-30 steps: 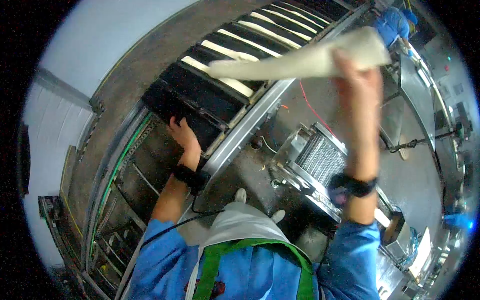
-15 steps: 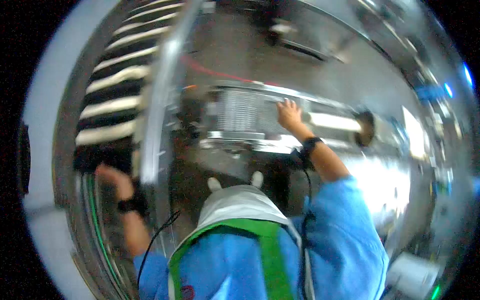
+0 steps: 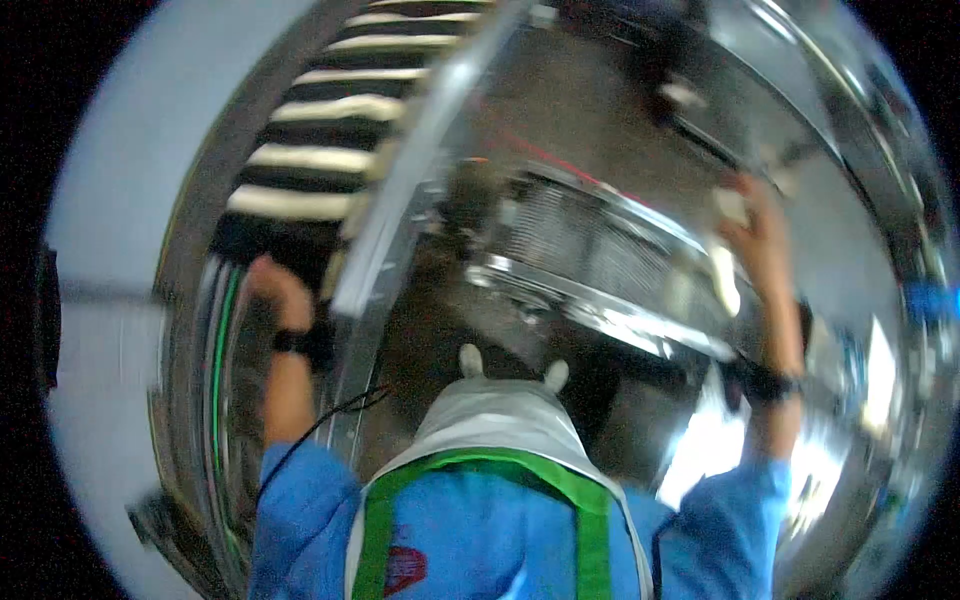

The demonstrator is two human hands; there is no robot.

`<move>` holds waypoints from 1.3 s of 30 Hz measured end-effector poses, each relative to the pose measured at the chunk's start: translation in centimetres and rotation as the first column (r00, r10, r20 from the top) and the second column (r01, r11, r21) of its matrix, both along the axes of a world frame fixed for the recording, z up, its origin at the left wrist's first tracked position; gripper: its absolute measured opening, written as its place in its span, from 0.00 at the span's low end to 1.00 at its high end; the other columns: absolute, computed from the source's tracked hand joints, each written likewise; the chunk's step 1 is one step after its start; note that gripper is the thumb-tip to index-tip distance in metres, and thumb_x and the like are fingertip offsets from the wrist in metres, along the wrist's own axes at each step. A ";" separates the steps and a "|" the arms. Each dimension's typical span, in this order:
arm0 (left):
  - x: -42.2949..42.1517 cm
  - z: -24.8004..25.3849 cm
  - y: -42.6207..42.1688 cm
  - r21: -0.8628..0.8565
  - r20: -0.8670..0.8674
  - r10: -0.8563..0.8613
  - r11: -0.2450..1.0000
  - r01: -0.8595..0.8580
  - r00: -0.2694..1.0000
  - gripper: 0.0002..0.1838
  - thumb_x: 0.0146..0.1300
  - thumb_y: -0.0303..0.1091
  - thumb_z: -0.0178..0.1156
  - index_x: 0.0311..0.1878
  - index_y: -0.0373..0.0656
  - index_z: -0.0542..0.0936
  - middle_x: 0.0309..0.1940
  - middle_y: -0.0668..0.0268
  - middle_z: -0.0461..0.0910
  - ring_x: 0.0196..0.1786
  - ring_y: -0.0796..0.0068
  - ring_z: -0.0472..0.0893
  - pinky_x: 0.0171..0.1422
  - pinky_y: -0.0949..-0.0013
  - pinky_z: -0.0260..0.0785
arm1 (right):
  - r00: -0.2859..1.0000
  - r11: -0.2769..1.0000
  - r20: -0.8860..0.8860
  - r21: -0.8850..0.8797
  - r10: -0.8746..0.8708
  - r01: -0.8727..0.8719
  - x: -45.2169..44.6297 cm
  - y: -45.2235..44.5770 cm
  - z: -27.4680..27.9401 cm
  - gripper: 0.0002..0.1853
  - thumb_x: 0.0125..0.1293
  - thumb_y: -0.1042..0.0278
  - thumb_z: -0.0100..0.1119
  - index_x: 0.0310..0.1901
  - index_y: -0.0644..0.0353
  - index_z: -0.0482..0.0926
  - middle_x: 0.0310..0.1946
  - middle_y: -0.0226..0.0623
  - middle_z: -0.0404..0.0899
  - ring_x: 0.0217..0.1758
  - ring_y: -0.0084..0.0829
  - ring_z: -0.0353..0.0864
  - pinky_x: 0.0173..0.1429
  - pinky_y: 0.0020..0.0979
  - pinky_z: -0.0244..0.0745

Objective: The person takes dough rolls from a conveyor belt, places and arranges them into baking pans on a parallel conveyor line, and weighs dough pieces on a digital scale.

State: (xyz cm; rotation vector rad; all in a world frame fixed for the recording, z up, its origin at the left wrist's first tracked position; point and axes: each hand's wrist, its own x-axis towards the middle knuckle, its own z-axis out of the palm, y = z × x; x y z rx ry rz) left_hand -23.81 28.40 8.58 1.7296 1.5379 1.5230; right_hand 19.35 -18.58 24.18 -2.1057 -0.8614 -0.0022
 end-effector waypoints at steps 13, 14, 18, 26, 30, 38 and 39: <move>2.2 -1.0 -2.7 -0.098 0.221 0.192 0.980 -0.174 0.956 0.20 0.60 0.40 0.37 0.49 0.35 0.65 0.55 0.47 0.55 0.60 0.54 0.52 0.61 0.60 0.43 | 0.701 0.567 -0.051 0.631 0.711 -0.529 -20.5 24.4 9.6 0.18 0.50 0.69 0.54 0.44 0.54 0.64 0.39 0.34 0.66 0.41 0.25 0.69 0.32 0.22 0.73; 1.7 -1.0 -2.9 -0.099 0.299 0.164 0.985 -0.141 0.940 0.20 0.60 0.40 0.37 0.49 0.35 0.65 0.55 0.47 0.55 0.59 0.54 0.52 0.61 0.61 0.43 | 0.643 0.557 -0.103 0.613 0.759 -0.560 -22.1 26.6 8.2 0.17 0.49 0.69 0.54 0.42 0.54 0.64 0.38 0.34 0.66 0.40 0.25 0.69 0.32 0.22 0.73; -1.2 -1.8 -3.5 -0.090 0.382 0.064 0.995 -0.032 0.922 0.20 0.59 0.39 0.39 0.51 0.38 0.64 0.56 0.49 0.53 0.60 0.56 0.50 0.61 0.61 0.42 | 0.386 0.382 0.171 0.055 0.907 -0.923 -28.6 33.9 -2.5 0.22 0.39 0.77 0.58 0.41 0.57 0.65 0.44 0.39 0.62 0.50 0.38 0.61 0.53 0.35 0.58; -3.9 1.8 -7.5 -0.366 -0.063 0.102 0.923 -0.118 0.993 0.23 0.46 0.28 0.53 0.49 0.47 0.66 0.61 0.54 0.37 0.62 0.54 0.45 0.61 0.61 0.44 | 0.570 0.473 -0.035 -0.518 0.821 -0.713 -22.5 47.8 -15.2 0.24 0.45 0.63 0.54 0.46 0.65 0.67 0.38 0.54 0.71 0.41 0.47 0.71 0.46 0.36 0.67; -4.3 1.7 -7.6 -0.294 -0.022 0.101 0.950 -0.103 0.995 0.20 0.46 0.28 0.51 0.47 0.48 0.68 0.61 0.55 0.39 0.62 0.55 0.46 0.60 0.62 0.45 | 0.542 0.470 -0.444 -0.270 0.713 -0.840 -22.0 49.4 -14.8 0.18 0.40 0.62 0.56 0.32 0.67 0.74 0.24 0.38 0.74 0.27 0.28 0.72 0.32 0.28 0.65; -5.9 1.1 -7.2 -0.198 -0.148 0.076 0.975 -0.105 0.986 0.13 0.52 0.25 0.49 0.43 0.39 0.70 0.56 0.51 0.51 0.55 0.59 0.57 0.58 0.63 0.49 | 0.016 0.592 -0.626 0.729 0.780 -0.343 -11.5 33.6 0.1 0.15 0.43 0.72 0.49 0.36 0.66 0.70 0.29 0.35 0.74 0.31 0.25 0.74 0.38 0.23 0.70; -6.6 1.4 -6.9 -0.197 -0.214 0.006 0.979 -0.049 0.977 0.11 0.53 0.27 0.48 0.41 0.37 0.71 0.48 0.51 0.60 0.48 0.60 0.63 0.54 0.63 0.54 | 0.094 0.617 -0.621 0.728 0.778 -0.300 -9.2 30.6 1.1 0.15 0.42 0.72 0.49 0.36 0.66 0.70 0.28 0.35 0.73 0.30 0.25 0.74 0.38 0.22 0.70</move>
